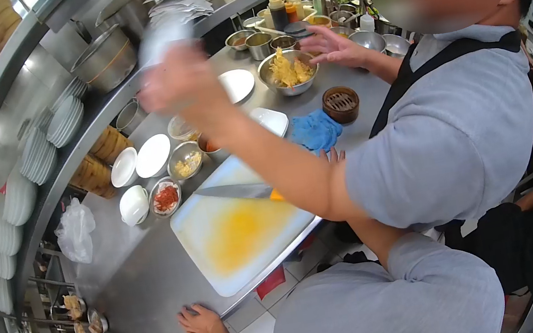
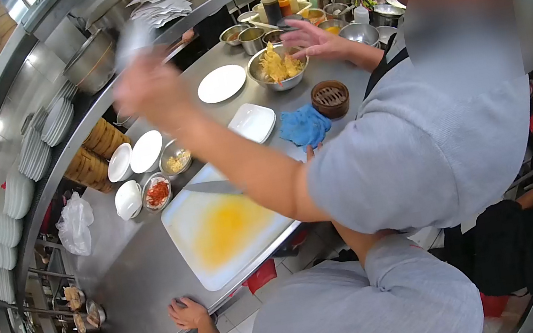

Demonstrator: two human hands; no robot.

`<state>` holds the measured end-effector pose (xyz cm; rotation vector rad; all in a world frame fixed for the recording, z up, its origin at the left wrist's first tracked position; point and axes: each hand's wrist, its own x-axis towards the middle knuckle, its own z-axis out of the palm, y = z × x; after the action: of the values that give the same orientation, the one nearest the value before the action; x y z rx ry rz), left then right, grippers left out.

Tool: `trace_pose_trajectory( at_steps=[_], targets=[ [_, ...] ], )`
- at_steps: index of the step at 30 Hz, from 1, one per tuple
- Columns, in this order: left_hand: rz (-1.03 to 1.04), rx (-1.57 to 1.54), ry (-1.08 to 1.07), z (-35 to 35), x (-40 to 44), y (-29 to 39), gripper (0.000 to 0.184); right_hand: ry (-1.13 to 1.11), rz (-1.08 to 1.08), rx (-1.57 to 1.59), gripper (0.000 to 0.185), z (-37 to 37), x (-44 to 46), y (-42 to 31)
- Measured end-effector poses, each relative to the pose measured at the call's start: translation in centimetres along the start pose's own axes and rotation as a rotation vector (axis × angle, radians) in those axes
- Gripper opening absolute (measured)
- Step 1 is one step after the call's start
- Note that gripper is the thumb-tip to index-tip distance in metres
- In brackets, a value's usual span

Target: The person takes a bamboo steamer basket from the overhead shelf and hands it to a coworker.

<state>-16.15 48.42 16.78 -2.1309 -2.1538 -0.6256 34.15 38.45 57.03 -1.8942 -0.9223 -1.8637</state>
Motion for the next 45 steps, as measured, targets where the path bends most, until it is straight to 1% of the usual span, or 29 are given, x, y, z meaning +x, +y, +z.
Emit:
trace_pose_trajectory(
  at_steps=[1, 2, 3, 5, 6, 8, 9, 11, 12, 13, 15, 16, 17, 18, 19, 20, 21, 22, 23, 24, 25, 26, 29, 31, 33, 34, 36, 43, 45],
  targets=[
    [0.002, 0.001, 0.0, -0.3, 0.0, 0.1, 0.048, 0.27, -0.086, 0.069, 0.019, -2.4, 4.7, -1.5],
    [-0.003, 0.0, -0.009, -0.7, -0.2, 0.4, 0.048, 0.113, -0.268, 0.073, 0.019, -3.2, 8.0, -3.8],
    [-0.009, -0.001, -0.017, -1.0, -0.2, 0.6, 0.049, 0.069, -0.278, 0.351, 0.018, -3.7, 10.4, -5.5],
    [-0.013, -0.001, -0.022, -0.9, -0.1, 0.6, 0.049, -0.145, -0.637, 0.234, 0.021, 0.4, 14.7, -10.0],
    [-0.019, -0.002, -0.028, -0.8, -0.1, 0.5, 0.049, -0.143, -0.638, 0.239, 0.021, 1.6, 15.6, -11.3],
    [-0.01, -0.002, -0.026, -0.5, 0.0, 0.3, 0.05, -0.428, -0.553, 0.376, 0.031, 3.5, 16.3, -13.6],
    [0.004, -0.002, -0.025, -0.5, 0.0, 0.1, 0.05, -0.424, -0.56, 0.388, 0.031, 4.8, 16.4, -14.6],
    [-0.013, -0.005, -0.021, -0.8, -0.1, 0.5, 0.05, -0.491, -0.457, 0.591, 0.037, 8.0, 16.1, -16.1],
    [-0.013, -0.01, -0.018, -0.8, -0.1, 0.6, 0.05, -0.438, -0.482, 0.561, 0.034, 8.9, 16.0, -16.4],
    [-0.023, -0.008, -0.019, -1.0, -0.2, 0.7, 0.05, -0.437, -0.488, 0.569, 0.034, 9.6, 15.7, -16.9],
    [-0.015, -0.025, -0.019, -1.1, -0.2, 0.7, 0.05, -0.301, -0.599, 0.43, 0.04, 9.2, 14.4, -15.5],
    [-0.018, -0.025, -0.021, -1.0, -0.2, 0.6, 0.05, -0.259, -0.538, 0.409, 0.041, 7.2, 11.6, -13.4],
    [-0.021, -0.032, -0.014, -0.9, -0.2, 0.6, 0.05, -0.248, -0.385, 0.431, 0.043, 3.9, 5.6, -10.4],
    [-0.021, -0.038, -0.009, -0.8, -0.2, 0.6, 0.05, -0.272, -0.185, 0.456, 0.045, -0.3, -1.9, -6.0],
    [-0.012, -0.039, -0.016, -1.3, -0.2, 0.8, 0.05, -0.376, 0.07, 0.438, 0.047, -3.8, -11.7, -1.5],
    [-0.028, -0.031, -0.045, -2.2, -0.2, 1.0, 0.05, -0.54, 0.35, 0.331, 0.049, -6.8, -21.7, 2.6],
    [-0.038, -0.024, -0.077, -2.5, -0.2, 1.5, 0.05, -0.768, 0.601, 0.123, 0.051, -9.4, -31.0, 6.0],
    [-0.012, -0.025, -0.089, -1.8, -0.1, 1.3, 0.05, -0.982, 0.777, -0.066, 0.054, -11.6, -37.4, 7.6],
    [-0.004, -0.025, -0.058, -1.0, 0.1, 0.6, 0.05, -1.112, 0.859, -0.158, 0.057, -11.9, -40.5, 8.1],
    [0.001, -0.024, -0.025, -0.6, 0.1, 0.2, 0.049, -1.169, 0.893, -0.187, 0.06, -11.8, -42.3, 8.2],
    [0.024, -0.027, -0.033, -0.6, -0.1, 0.2, 0.049, -1.169, 0.892, -0.194, 0.063, -11.8, -43.8, 8.1],
    [0.016, -0.01, -0.027, -0.7, -0.1, 0.2, 0.05, -1.15, 0.88, -0.135, 0.073, -12.3, -41.7, 7.8],
    [0.026, 0.003, -0.034, -0.7, 0.3, -0.2, 0.051, -1.214, 0.951, -0.103, 0.072, -11.7, -42.1, 7.9],
    [0.058, 0.0, -0.055, -0.4, 0.2, -0.2, 0.052, -1.132, 0.929, -0.113, 0.07, -11.6, -43.1, 7.7],
    [0.022, 0.032, -0.035, -0.6, 0.1, -0.1, 0.054, -1.153, 0.96, -0.121, 0.07, -12.0, -42.6, 7.9],
    [0.014, 0.051, -0.067, -0.8, 0.2, 0.0, 0.054, -1.151, 0.961, -0.101, 0.069, -12.1, -42.3, 7.9],
    [0.027, 0.045, -0.066, -0.8, 0.0, 0.0, 0.055, -1.16, 0.974, -0.042, 0.068, -12.5, -41.8, 8.0],
    [0.008, 0.047, -0.081, -1.0, 0.2, 0.1, 0.058, -1.174, 0.973, -0.039, 0.07, -12.7, -41.5, 8.0],
    [0.008, 0.061, -0.072, -0.4, 0.4, -0.3, 0.058, -1.148, 0.977, -0.032, 0.07, -12.7, -41.6, 7.9]
  ],
)
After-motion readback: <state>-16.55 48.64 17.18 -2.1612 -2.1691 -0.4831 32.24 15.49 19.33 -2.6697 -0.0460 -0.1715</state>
